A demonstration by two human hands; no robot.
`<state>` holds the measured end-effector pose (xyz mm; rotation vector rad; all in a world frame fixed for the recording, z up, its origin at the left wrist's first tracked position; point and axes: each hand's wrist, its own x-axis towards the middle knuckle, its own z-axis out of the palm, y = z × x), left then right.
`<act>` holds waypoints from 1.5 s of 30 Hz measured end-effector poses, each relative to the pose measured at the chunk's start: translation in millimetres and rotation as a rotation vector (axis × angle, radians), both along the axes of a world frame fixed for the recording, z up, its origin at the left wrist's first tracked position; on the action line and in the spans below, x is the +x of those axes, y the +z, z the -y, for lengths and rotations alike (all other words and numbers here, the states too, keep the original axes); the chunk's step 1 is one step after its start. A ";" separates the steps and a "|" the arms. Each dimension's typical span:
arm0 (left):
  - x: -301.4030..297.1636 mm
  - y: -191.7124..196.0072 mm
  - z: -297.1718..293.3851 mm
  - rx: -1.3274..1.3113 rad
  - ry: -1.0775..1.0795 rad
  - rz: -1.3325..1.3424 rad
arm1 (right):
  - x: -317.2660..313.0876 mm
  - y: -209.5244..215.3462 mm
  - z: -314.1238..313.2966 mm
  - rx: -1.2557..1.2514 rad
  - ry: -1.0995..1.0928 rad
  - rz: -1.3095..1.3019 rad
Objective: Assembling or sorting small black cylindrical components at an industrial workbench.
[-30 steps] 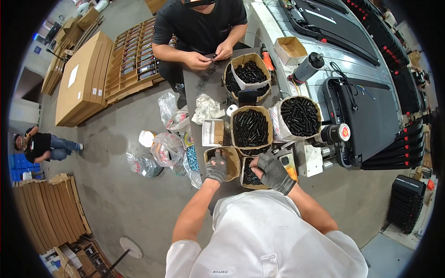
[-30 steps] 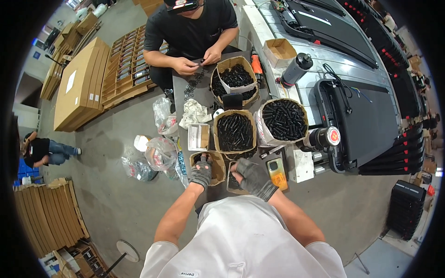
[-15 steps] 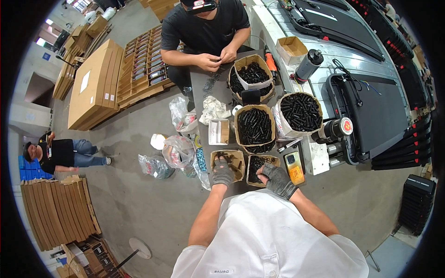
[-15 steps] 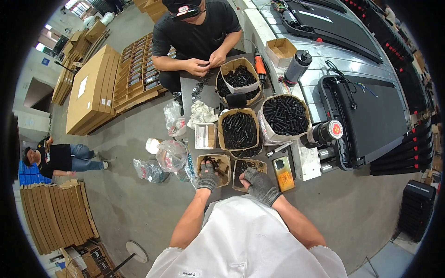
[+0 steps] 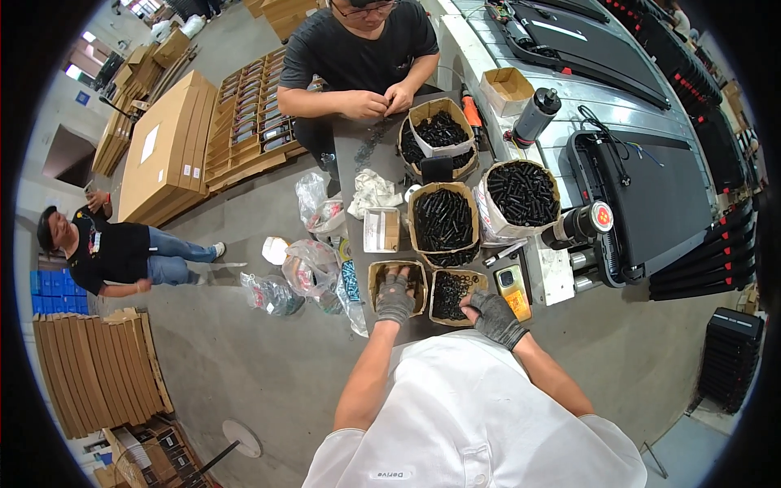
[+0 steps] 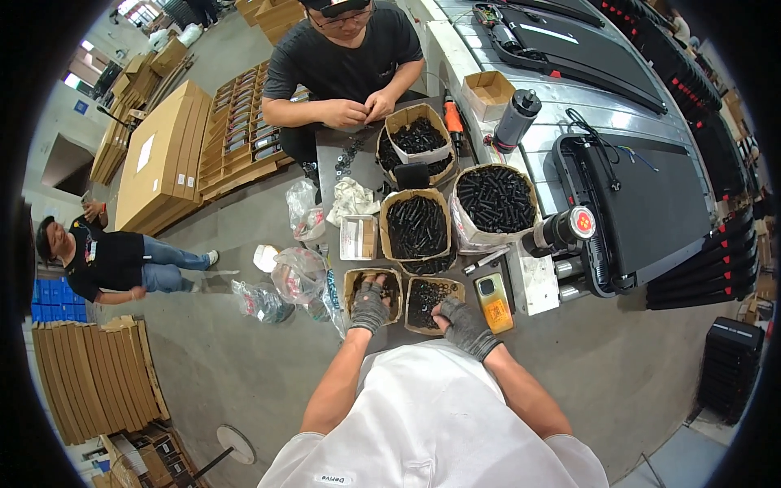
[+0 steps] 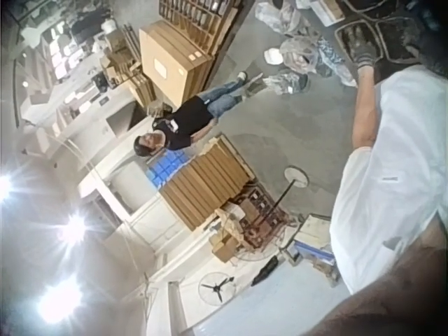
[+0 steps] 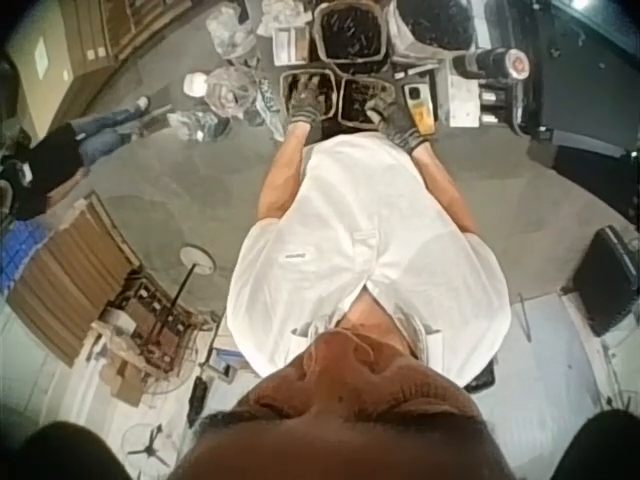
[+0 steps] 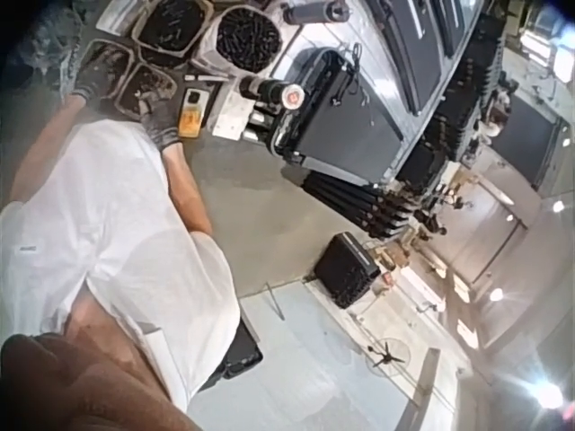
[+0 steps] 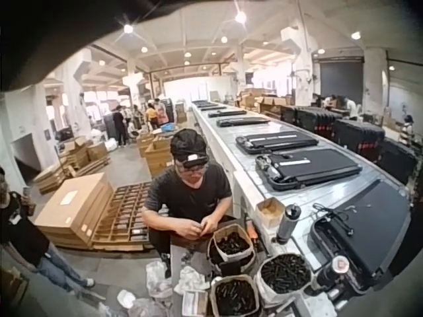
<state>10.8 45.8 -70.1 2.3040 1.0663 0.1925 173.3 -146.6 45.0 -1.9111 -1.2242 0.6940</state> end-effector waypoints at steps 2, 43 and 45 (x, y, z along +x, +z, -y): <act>6.6 4.2 -1.8 0.040 -0.197 -0.286 | 0.8 -1.0 2.3 -0.004 0.013 0.011; 32.2 -33.1 1.4 -0.155 0.382 -0.007 | 8.7 -25.4 9.4 -0.038 -0.020 0.019; 29.1 -32.9 -1.0 -0.223 0.422 0.038 | 10.7 -26.0 10.2 -0.065 -0.022 0.011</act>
